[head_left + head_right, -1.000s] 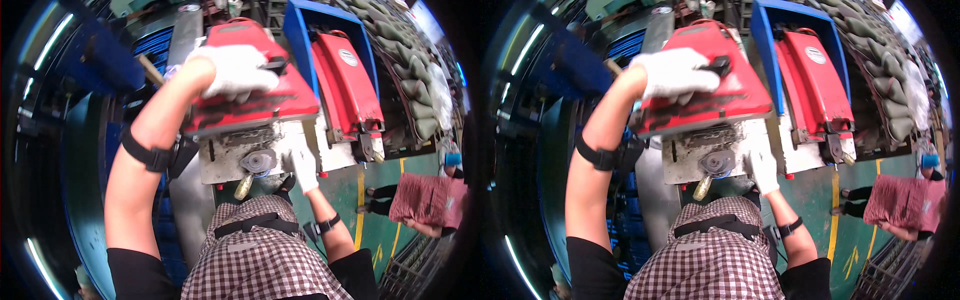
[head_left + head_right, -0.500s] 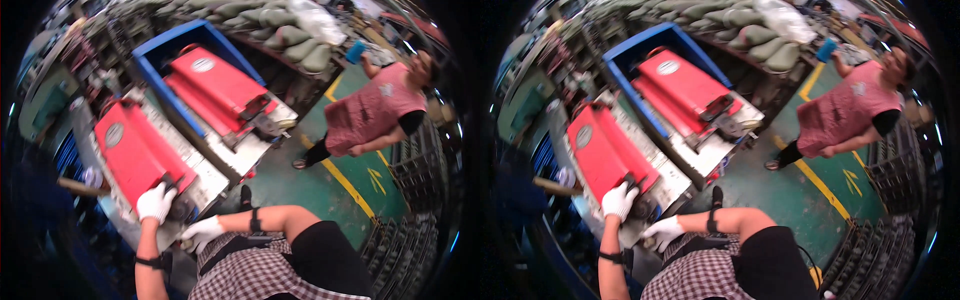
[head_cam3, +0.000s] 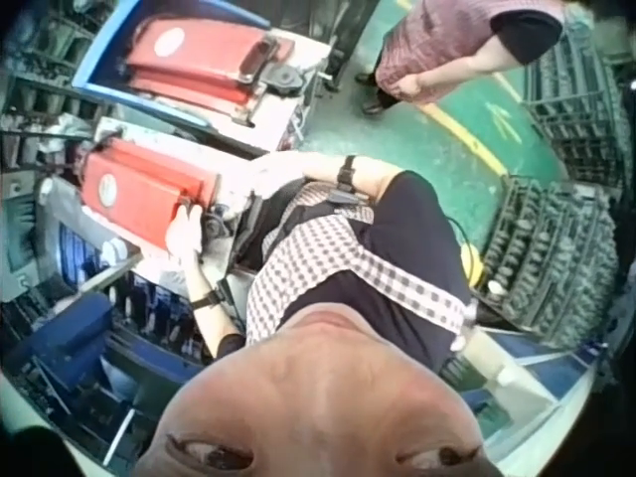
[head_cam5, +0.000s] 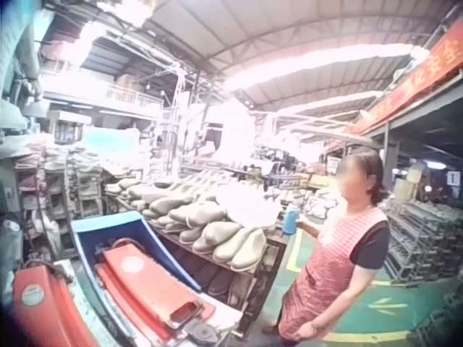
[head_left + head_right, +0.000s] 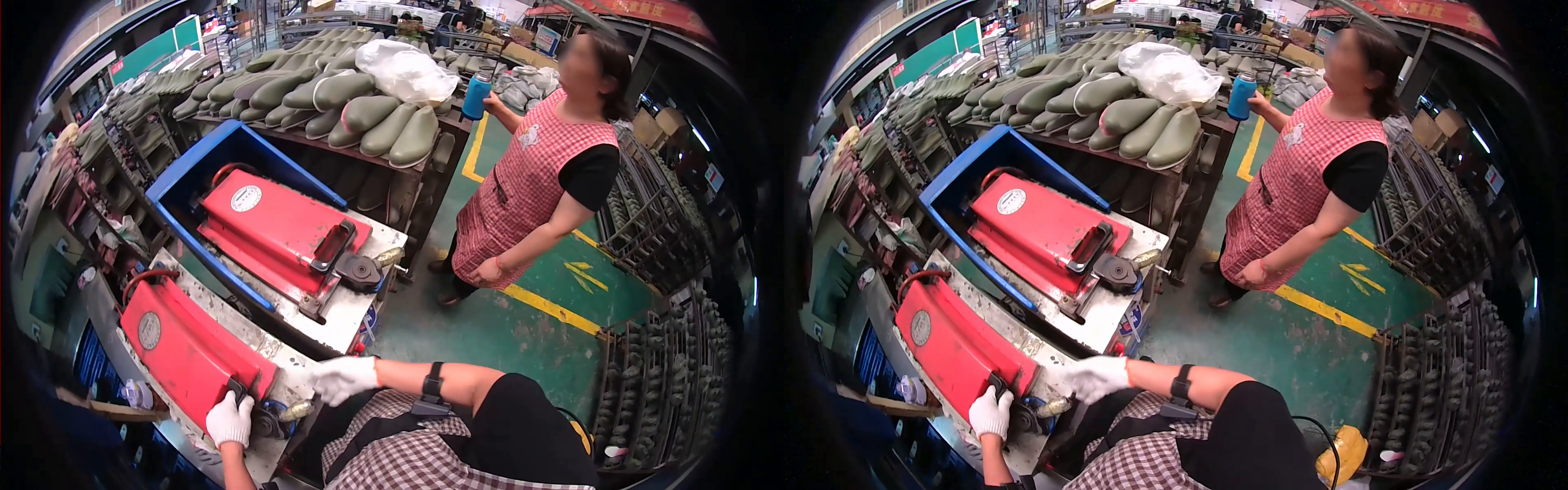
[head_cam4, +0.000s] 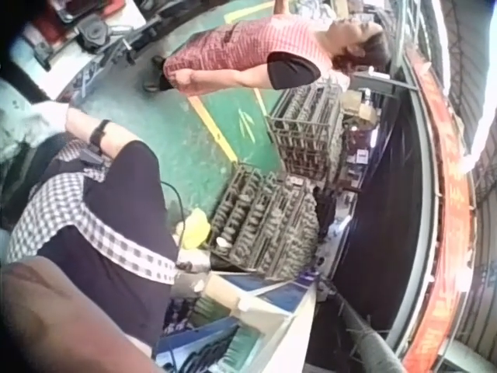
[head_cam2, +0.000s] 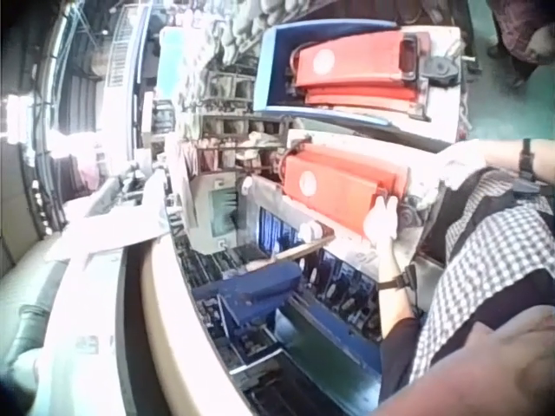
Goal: Operate a heating/pressing machine for shoe components on an assembly line.
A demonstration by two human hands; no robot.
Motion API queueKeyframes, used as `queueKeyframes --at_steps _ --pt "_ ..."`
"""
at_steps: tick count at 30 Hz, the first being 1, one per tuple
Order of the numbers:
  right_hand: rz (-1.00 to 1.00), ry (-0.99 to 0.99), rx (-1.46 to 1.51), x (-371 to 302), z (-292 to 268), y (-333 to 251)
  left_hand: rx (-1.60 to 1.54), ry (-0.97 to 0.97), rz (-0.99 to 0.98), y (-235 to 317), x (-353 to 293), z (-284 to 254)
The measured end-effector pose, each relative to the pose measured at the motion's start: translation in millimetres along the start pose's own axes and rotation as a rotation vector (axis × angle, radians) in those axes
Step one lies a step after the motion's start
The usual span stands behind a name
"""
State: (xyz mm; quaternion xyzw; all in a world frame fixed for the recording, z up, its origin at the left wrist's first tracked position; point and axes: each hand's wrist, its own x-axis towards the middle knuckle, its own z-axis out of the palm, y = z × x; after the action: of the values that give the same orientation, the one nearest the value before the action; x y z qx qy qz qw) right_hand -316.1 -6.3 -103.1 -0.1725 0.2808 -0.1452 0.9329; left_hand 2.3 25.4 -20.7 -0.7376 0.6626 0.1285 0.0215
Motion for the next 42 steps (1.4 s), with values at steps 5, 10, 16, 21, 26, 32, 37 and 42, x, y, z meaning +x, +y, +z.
queueKeyframes --at_steps 5,10,16,21,26,32,37,42 --pt "-0.998 0.808 -1.137 -65 -38 -100 -0.356 0.26 -0.143 13 -7 8" --pt "-0.908 1.546 -1.539 -115 -101 -171 -0.733 0.631 -0.173 42 1 15" --pt "-0.69 1.439 -1.666 -98 -165 -178 -0.829 0.593 0.164 121 56 -2" --pt "-0.546 1.386 -1.676 -99 -164 -183 -0.683 0.573 0.616 219 102 -13" --pt "-0.403 1.448 -1.595 -103 -146 -189 -0.47 0.42 0.825 289 150 -13" --pt "-0.285 1.265 -1.676 -127 -112 -132 -0.154 0.319 0.858 312 171 -1" --pt "-0.107 0.984 -1.311 -134 -79 -83 -0.035 0.178 0.667 319 175 -12" --pt "-0.572 1.265 -1.444 -126 -81 -105 -0.088 0.368 0.7 325 175 -62"
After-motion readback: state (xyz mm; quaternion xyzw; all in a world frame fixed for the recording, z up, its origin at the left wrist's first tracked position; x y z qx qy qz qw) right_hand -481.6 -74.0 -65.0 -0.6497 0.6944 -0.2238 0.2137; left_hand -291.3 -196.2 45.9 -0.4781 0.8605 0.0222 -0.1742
